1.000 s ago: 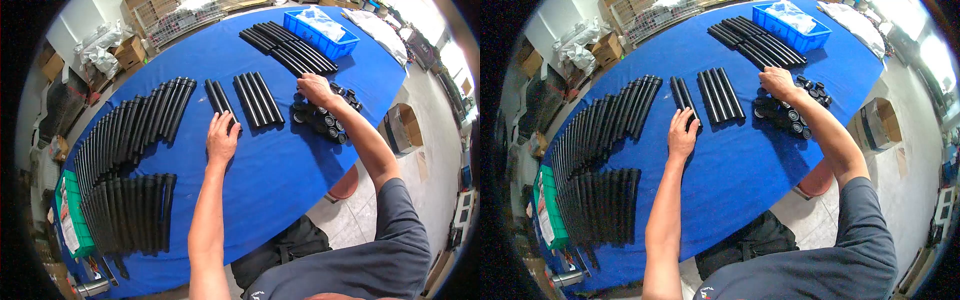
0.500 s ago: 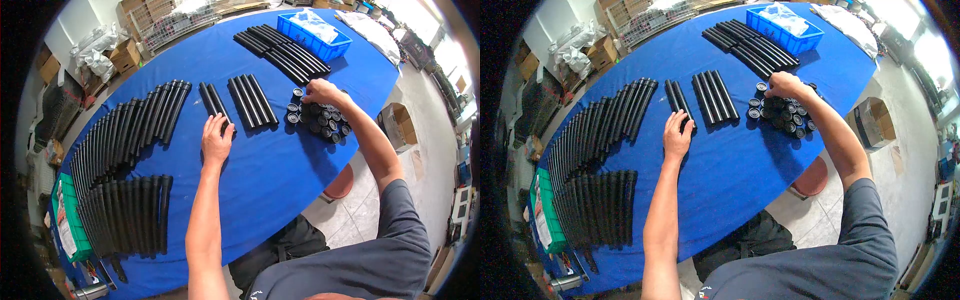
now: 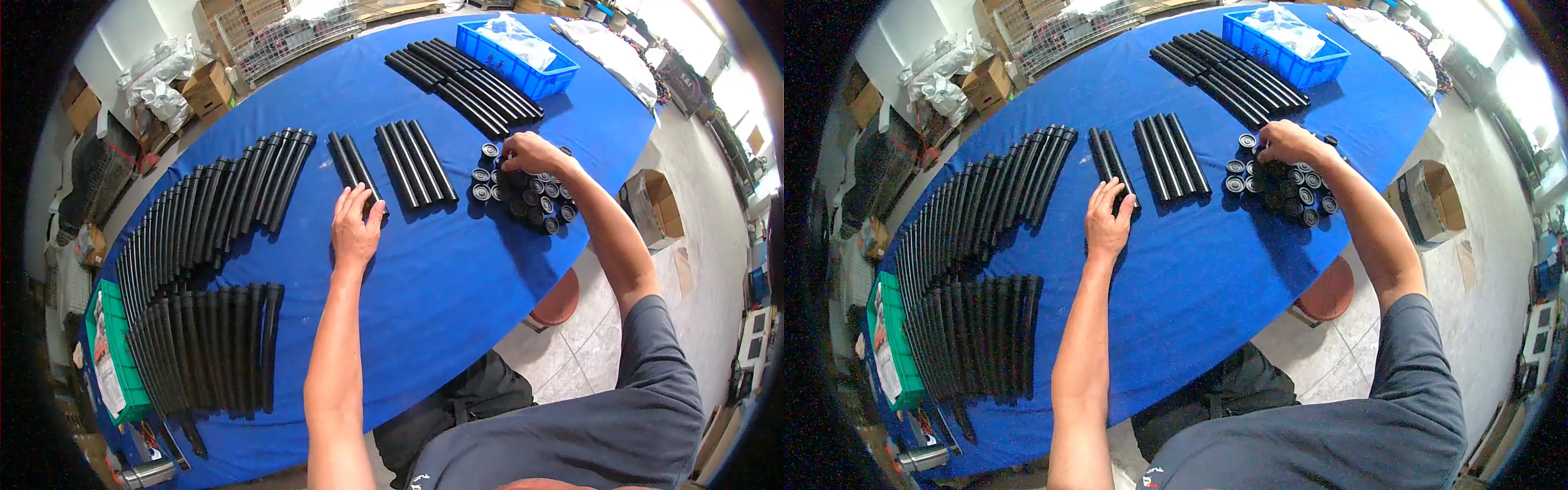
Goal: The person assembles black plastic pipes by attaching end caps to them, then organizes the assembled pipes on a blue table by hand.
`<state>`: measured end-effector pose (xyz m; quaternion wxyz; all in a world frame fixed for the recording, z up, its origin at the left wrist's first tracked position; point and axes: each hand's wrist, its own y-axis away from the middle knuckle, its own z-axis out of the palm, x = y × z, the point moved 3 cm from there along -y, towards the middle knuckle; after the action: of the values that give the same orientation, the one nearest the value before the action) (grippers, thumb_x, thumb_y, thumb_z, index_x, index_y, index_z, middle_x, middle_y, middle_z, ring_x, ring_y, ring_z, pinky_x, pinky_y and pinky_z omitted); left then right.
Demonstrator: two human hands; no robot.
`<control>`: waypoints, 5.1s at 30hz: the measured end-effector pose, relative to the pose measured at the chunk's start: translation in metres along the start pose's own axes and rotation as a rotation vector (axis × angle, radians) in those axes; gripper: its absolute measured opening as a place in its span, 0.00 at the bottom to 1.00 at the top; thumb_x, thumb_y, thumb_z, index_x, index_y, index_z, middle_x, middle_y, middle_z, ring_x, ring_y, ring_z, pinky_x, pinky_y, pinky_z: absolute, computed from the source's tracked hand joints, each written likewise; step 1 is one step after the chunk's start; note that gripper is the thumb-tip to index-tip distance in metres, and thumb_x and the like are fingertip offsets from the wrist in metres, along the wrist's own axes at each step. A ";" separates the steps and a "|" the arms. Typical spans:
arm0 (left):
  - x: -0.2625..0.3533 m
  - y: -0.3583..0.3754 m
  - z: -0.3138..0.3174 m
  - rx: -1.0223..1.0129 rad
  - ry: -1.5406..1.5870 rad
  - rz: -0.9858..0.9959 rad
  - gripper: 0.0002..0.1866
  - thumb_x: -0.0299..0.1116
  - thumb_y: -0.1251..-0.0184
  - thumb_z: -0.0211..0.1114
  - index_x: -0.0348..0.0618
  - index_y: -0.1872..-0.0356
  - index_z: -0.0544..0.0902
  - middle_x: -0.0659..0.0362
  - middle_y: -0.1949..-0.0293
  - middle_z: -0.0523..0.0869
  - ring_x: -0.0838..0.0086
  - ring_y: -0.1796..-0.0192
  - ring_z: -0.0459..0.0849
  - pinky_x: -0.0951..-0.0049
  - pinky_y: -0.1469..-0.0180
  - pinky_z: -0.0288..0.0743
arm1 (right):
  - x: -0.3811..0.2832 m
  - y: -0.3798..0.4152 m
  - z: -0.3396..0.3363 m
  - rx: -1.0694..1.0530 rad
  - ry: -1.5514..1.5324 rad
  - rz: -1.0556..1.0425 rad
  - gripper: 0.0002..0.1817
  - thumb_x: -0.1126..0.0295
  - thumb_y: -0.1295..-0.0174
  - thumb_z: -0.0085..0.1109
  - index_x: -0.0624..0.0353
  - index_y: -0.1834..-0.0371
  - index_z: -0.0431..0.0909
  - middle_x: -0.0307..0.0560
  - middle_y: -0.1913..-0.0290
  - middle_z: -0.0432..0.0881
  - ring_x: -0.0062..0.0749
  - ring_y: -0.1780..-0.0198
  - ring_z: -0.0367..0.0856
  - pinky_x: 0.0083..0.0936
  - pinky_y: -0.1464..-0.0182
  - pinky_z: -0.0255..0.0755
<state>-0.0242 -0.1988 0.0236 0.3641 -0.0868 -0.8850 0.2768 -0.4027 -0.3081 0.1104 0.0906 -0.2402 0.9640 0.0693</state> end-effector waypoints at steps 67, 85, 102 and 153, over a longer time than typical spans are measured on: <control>0.017 -0.017 0.021 -0.066 -0.231 -0.038 0.26 0.22 0.41 0.60 0.34 0.38 0.77 0.42 0.45 0.79 0.45 0.43 0.79 0.50 0.39 0.75 | -0.185 0.120 0.107 0.327 -0.915 -0.139 0.20 0.65 0.37 0.72 0.57 0.43 0.81 0.47 0.57 0.81 0.35 0.59 0.82 0.30 0.58 0.77; 0.093 0.229 -0.197 -0.241 -0.497 -0.346 0.27 0.25 0.45 0.63 0.40 0.40 0.80 0.47 0.49 0.81 0.50 0.46 0.80 0.52 0.41 0.74 | -0.170 0.116 0.107 0.314 -0.222 -0.033 0.32 0.73 0.41 0.65 0.58 0.30 0.70 0.55 0.51 0.74 0.52 0.49 0.78 0.43 0.48 0.77; 0.127 0.176 -0.166 -0.429 -0.090 -0.347 0.23 0.20 0.50 0.60 0.34 0.48 0.82 0.48 0.57 0.85 0.56 0.52 0.86 0.61 0.46 0.79 | -0.292 0.147 0.139 -0.296 -1.406 -0.260 0.39 0.62 0.41 0.76 0.62 0.27 0.71 0.54 0.51 0.85 0.40 0.56 0.86 0.34 0.51 0.80; 0.158 0.204 -0.162 -0.151 -0.293 -0.081 0.23 0.29 0.48 0.81 0.39 0.52 0.80 0.49 0.51 0.86 0.54 0.50 0.85 0.56 0.43 0.79 | -0.284 0.174 0.148 0.073 -1.379 -0.352 0.18 0.63 0.40 0.71 0.61 0.51 0.82 0.49 0.74 0.81 0.36 0.75 0.83 0.31 0.69 0.75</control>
<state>-0.0352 0.0959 0.0995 0.2346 -0.0368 -0.9497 0.2042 -0.2181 -0.0021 0.0410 0.6977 -0.2904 0.6357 0.1575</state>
